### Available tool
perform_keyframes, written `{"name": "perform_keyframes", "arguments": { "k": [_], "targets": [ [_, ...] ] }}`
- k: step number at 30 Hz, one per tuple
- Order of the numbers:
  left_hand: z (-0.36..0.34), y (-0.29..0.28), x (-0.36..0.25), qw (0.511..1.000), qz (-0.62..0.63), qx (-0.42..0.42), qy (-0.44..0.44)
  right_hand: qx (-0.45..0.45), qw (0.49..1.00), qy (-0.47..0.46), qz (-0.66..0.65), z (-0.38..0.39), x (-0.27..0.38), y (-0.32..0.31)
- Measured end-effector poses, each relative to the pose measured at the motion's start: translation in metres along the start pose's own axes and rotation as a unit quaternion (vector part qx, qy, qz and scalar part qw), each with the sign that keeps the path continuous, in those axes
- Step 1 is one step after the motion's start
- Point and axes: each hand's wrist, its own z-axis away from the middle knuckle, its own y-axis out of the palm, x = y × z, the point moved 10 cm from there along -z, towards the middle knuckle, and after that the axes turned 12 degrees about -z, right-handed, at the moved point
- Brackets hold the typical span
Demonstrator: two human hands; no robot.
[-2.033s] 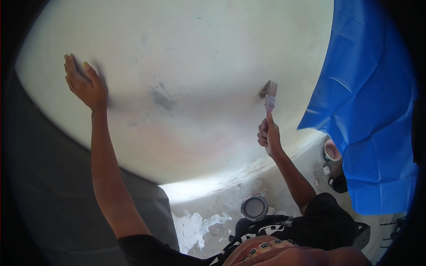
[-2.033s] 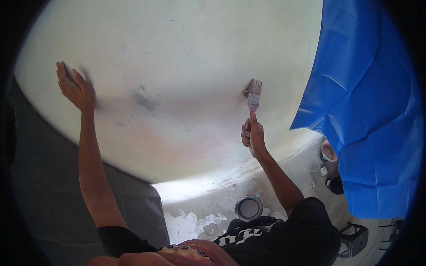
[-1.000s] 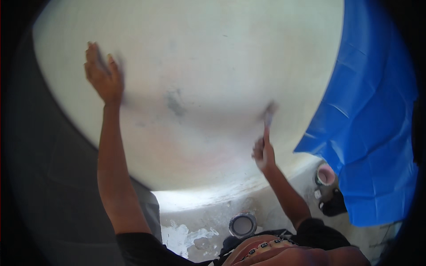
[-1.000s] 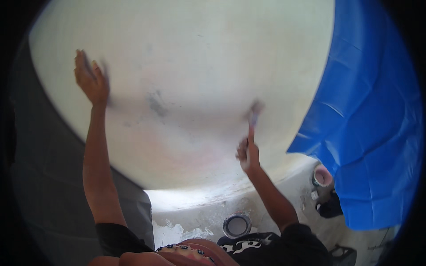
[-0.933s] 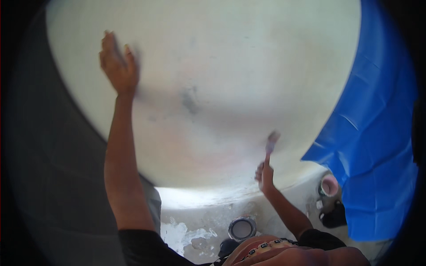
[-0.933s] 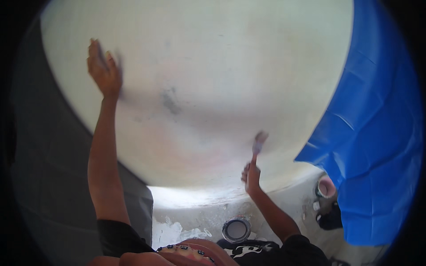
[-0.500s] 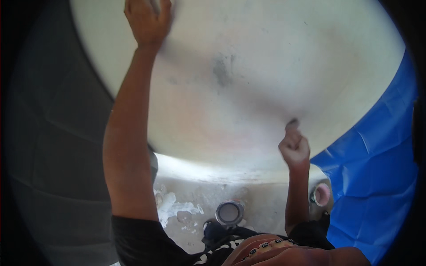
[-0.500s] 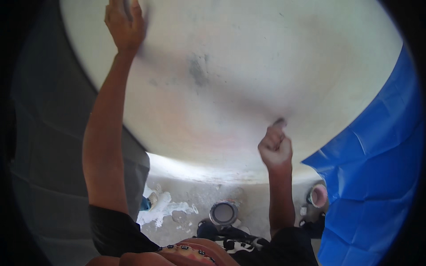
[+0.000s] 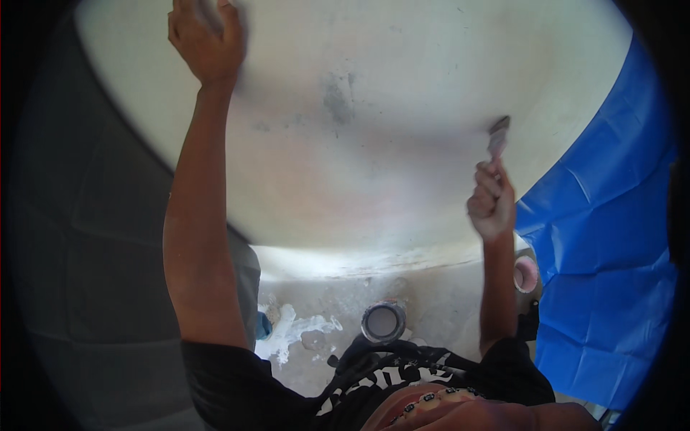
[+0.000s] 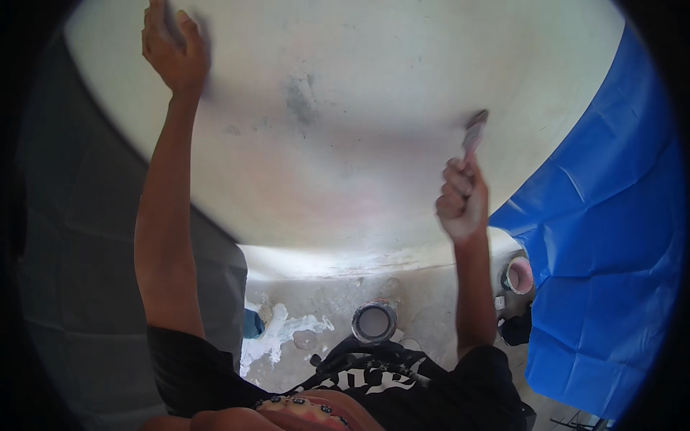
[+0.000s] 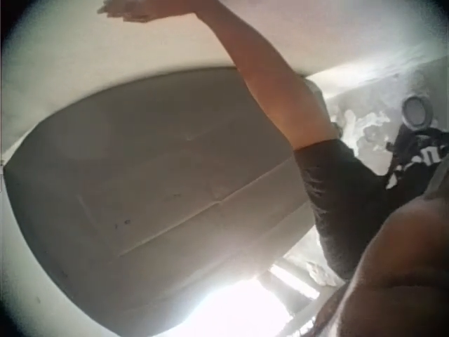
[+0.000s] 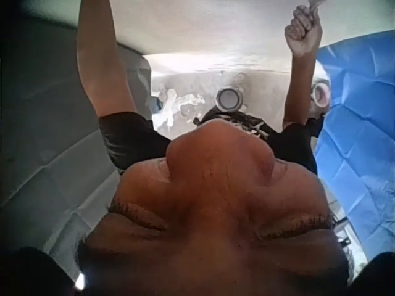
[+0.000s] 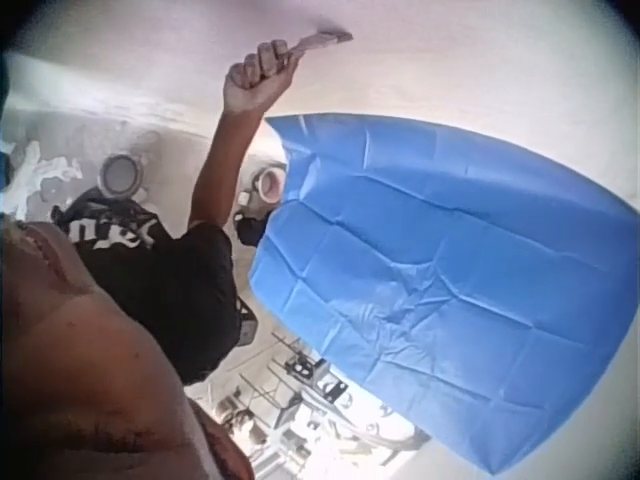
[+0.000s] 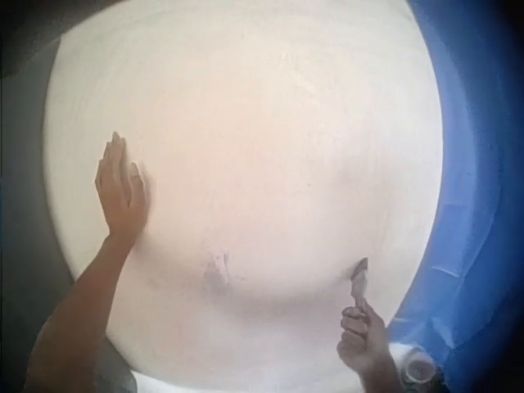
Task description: Applying paint or primer to a wall using a brush.
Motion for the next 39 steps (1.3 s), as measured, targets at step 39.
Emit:
{"name": "perform_keyframes", "arguments": {
  "k": [39],
  "targets": [
    [0.01,-0.012,0.01,0.997,0.056,-0.038,0.028,-0.102,0.884,0.307,-0.339,0.0,-0.284,-0.09]
  ]
}}
